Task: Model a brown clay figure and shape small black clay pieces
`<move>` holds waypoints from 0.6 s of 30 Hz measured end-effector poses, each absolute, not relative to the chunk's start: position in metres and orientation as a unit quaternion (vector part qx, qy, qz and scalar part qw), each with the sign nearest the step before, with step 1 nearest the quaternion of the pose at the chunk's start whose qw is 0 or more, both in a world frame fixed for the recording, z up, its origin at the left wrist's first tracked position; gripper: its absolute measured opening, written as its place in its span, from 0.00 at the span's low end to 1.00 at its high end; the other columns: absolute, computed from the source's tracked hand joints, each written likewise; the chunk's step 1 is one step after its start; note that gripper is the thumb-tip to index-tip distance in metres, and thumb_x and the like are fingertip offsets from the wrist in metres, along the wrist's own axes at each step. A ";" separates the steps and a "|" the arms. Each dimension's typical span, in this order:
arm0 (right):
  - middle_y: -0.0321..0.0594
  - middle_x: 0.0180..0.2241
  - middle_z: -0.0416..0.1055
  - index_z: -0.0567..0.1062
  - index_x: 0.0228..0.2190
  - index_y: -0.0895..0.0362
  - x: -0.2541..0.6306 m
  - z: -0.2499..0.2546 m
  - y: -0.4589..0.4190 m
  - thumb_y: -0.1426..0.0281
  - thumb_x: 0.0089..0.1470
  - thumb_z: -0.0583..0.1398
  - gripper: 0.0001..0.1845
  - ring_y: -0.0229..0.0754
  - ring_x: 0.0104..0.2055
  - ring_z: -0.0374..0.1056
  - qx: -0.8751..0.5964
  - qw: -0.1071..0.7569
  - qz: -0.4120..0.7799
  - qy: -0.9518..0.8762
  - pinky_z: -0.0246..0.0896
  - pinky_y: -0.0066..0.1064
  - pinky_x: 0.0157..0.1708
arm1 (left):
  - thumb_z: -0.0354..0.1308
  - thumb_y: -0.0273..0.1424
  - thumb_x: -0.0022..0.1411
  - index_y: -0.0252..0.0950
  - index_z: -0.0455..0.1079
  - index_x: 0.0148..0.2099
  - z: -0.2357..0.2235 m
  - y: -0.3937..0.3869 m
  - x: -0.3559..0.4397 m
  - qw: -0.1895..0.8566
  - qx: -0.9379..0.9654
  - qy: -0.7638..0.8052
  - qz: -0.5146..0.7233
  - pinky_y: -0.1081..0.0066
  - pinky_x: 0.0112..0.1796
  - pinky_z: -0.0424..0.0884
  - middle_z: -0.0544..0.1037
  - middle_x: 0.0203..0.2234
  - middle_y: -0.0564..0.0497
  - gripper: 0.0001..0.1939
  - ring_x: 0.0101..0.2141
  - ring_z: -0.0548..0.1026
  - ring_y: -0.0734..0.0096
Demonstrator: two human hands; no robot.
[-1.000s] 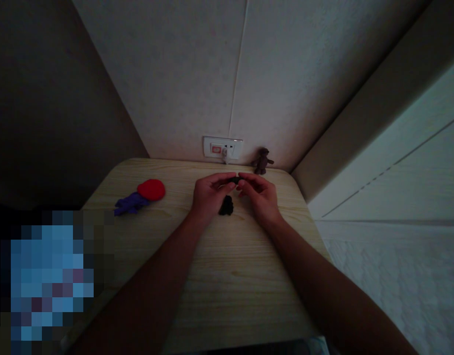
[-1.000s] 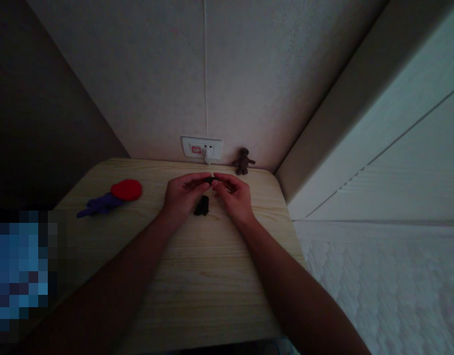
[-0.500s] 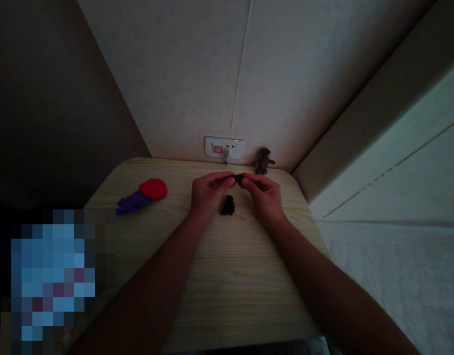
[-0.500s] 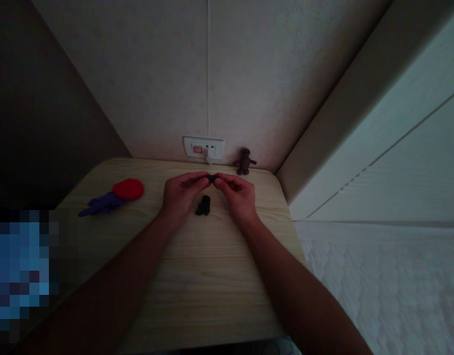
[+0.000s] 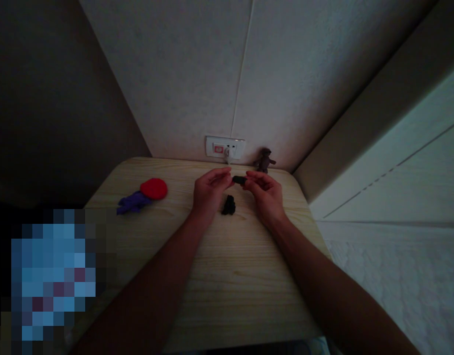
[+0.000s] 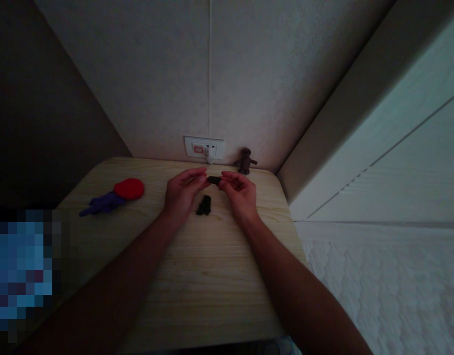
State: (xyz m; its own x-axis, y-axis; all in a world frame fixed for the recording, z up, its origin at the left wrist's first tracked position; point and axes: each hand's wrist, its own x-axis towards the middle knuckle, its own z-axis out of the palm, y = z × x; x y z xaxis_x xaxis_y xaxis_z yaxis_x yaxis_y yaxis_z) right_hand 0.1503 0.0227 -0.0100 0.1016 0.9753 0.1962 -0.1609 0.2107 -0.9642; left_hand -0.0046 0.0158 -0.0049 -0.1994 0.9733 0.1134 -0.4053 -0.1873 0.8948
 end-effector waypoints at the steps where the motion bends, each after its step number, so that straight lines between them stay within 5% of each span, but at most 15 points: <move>1: 0.40 0.37 0.83 0.82 0.39 0.54 0.152 -0.011 0.023 0.66 0.45 0.72 0.16 0.43 0.39 0.79 -0.432 0.605 0.444 -0.500 0.76 0.40 0.47 | 0.72 0.33 0.51 0.35 0.81 0.40 -0.004 0.016 -0.006 0.499 0.361 0.387 0.686 0.63 0.43 0.81 0.83 0.33 0.50 0.12 0.33 0.81 0.69; 5: 0.42 0.37 0.83 0.82 0.38 0.55 0.156 -0.013 0.024 0.71 0.46 0.66 0.14 0.44 0.37 0.79 -0.478 0.527 0.347 -0.611 0.76 0.40 0.44 | 0.65 0.31 0.53 0.36 0.77 0.35 -0.001 0.018 -0.013 0.440 0.320 0.425 0.724 0.72 0.31 0.76 0.77 0.26 0.53 0.07 0.26 0.76 0.74; 10: 0.43 0.40 0.84 0.83 0.39 0.55 0.159 -0.017 0.023 0.73 0.45 0.63 0.16 0.47 0.41 0.78 -0.521 0.438 0.251 -0.688 0.73 0.45 0.49 | 0.62 0.33 0.52 0.36 0.76 0.34 -0.003 0.019 -0.014 0.423 0.330 0.449 0.714 0.74 0.26 0.70 0.76 0.25 0.53 0.07 0.24 0.73 0.75; 18: 0.46 0.44 0.80 0.81 0.42 0.55 0.156 -0.005 0.014 0.74 0.47 0.60 0.19 0.51 0.47 0.74 -0.474 0.450 0.182 -0.735 0.71 0.46 0.51 | 0.61 0.30 0.52 0.36 0.76 0.32 -0.002 0.019 -0.013 0.413 0.344 0.463 0.705 0.75 0.25 0.67 0.76 0.24 0.53 0.05 0.23 0.72 0.76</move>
State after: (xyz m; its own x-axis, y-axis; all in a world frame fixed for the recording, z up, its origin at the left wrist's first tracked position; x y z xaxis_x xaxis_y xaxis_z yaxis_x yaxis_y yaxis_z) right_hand 0.1560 0.0135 -0.0048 -0.1456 0.8599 0.4893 0.5325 0.4850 -0.6937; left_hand -0.0134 0.0189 -0.0022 -0.4218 0.9009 0.1024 -0.2648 -0.2304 0.9364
